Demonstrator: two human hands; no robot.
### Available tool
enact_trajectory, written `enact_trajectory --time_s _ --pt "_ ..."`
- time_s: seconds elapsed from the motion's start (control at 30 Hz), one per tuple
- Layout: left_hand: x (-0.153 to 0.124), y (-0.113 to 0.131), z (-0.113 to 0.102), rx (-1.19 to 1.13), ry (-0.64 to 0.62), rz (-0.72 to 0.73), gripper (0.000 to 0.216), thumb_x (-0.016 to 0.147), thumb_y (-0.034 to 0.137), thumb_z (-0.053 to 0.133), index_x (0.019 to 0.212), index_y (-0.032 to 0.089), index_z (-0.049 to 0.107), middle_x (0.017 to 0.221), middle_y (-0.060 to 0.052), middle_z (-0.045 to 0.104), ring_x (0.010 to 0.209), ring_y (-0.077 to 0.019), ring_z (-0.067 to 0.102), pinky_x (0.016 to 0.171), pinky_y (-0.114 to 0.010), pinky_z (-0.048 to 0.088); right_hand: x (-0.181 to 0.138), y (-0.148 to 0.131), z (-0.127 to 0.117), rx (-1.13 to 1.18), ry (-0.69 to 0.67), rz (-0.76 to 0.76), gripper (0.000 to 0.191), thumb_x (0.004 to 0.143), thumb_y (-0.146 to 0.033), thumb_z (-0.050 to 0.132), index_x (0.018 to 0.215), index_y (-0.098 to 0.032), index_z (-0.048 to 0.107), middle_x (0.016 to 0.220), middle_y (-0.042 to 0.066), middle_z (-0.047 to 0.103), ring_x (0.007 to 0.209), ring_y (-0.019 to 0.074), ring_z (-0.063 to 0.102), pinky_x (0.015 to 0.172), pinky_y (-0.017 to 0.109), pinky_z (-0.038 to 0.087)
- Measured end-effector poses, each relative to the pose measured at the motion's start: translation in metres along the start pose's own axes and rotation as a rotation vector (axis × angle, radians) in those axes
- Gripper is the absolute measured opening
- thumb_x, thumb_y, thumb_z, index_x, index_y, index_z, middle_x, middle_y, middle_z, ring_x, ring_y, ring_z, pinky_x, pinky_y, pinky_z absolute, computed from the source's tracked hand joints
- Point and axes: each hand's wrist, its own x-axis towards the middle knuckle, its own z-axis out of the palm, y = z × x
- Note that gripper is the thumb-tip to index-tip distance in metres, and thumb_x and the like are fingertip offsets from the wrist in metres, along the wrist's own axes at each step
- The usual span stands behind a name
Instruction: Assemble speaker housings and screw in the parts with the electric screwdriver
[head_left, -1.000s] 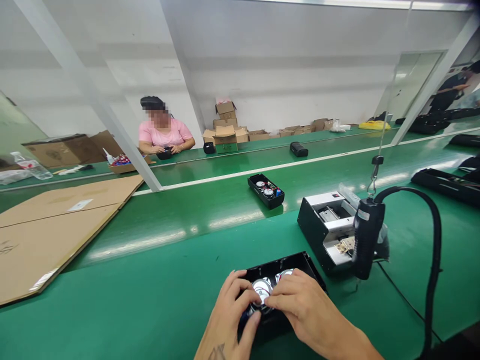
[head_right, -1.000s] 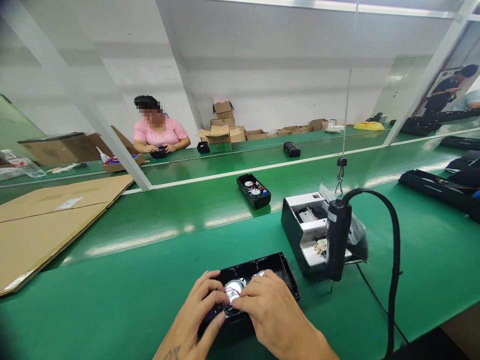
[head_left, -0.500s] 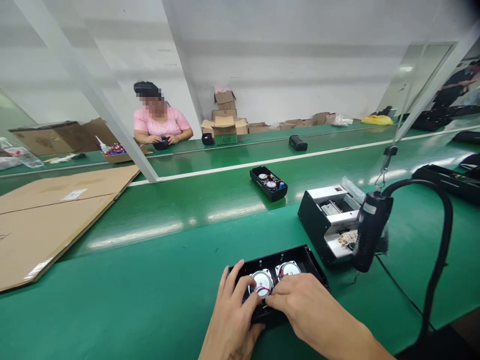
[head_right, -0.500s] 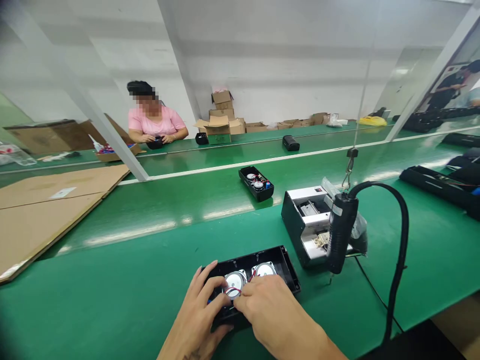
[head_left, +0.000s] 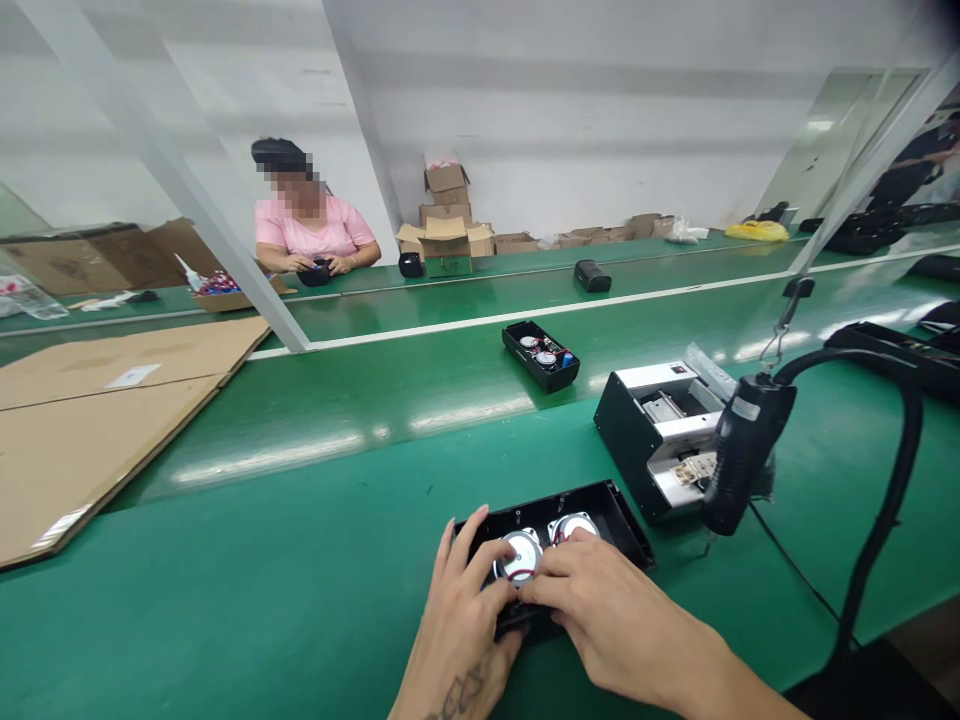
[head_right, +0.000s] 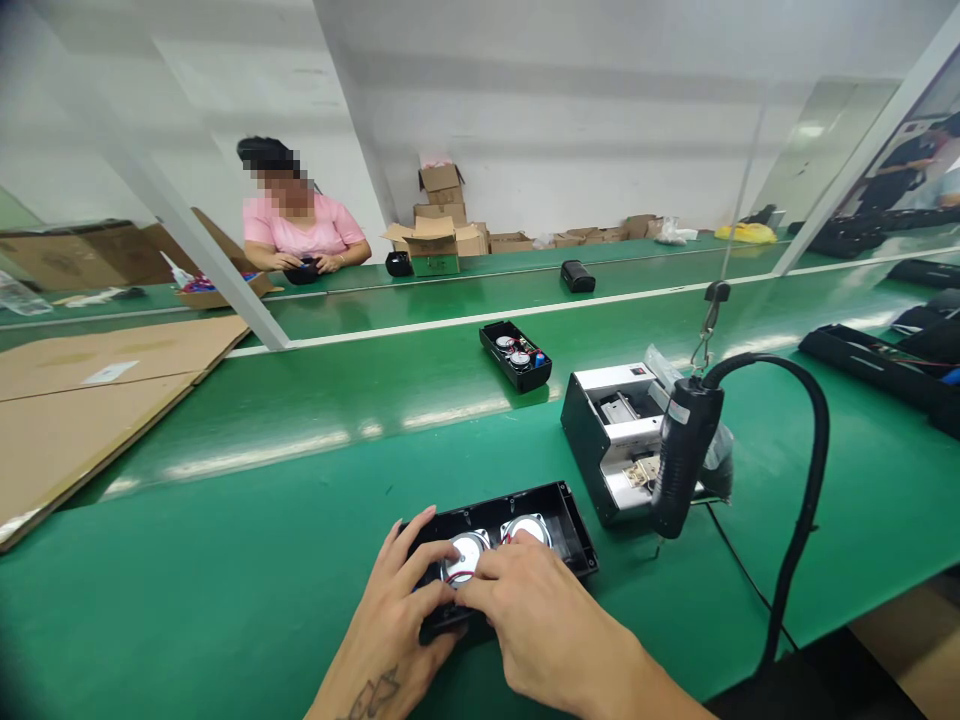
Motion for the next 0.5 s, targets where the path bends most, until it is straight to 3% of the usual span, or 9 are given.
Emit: enact_trajectory --time_s 0.23,0.4,0.5 --pt "0.009 0.001 -0.007 0.006 0.042 0.028 0.034 0.065 0.001 0.077 0.087 0.026 0.070 0.119 -0.002 0.076 0.143 -0.0468 0.053 0.112 -0.084 0.039 0.001 0.006 0.010 -0.027 -0.004 0.013 0.029 0.094 -0.004 0.058 0.102 -0.027 0.074 0.089 -0.002 0.078 0.082 0.0191 0.069 0.080 0.034 0.038" --pt "0.013 0.000 -0.012 0.070 -0.031 0.034 0.033 0.062 0.009 0.088 0.086 0.028 0.076 0.116 0.000 0.077 0.139 -0.0477 0.055 0.110 -0.081 0.044 0.001 0.003 0.002 -0.073 -0.062 0.001 0.035 0.094 -0.002 0.055 0.108 -0.026 0.074 0.094 0.000 0.080 0.088 0.0204 0.071 0.085 0.036 0.039" --pt "0.015 0.002 -0.016 0.077 -0.109 0.011 0.029 0.065 0.012 0.088 0.086 0.029 0.078 0.118 0.000 0.076 0.141 -0.0469 0.052 0.114 -0.080 0.039 0.000 0.002 0.000 -0.066 -0.079 0.001 0.029 0.095 -0.005 0.061 0.112 -0.026 0.074 0.098 0.001 0.080 0.092 0.0216 0.071 0.090 0.037 0.039"
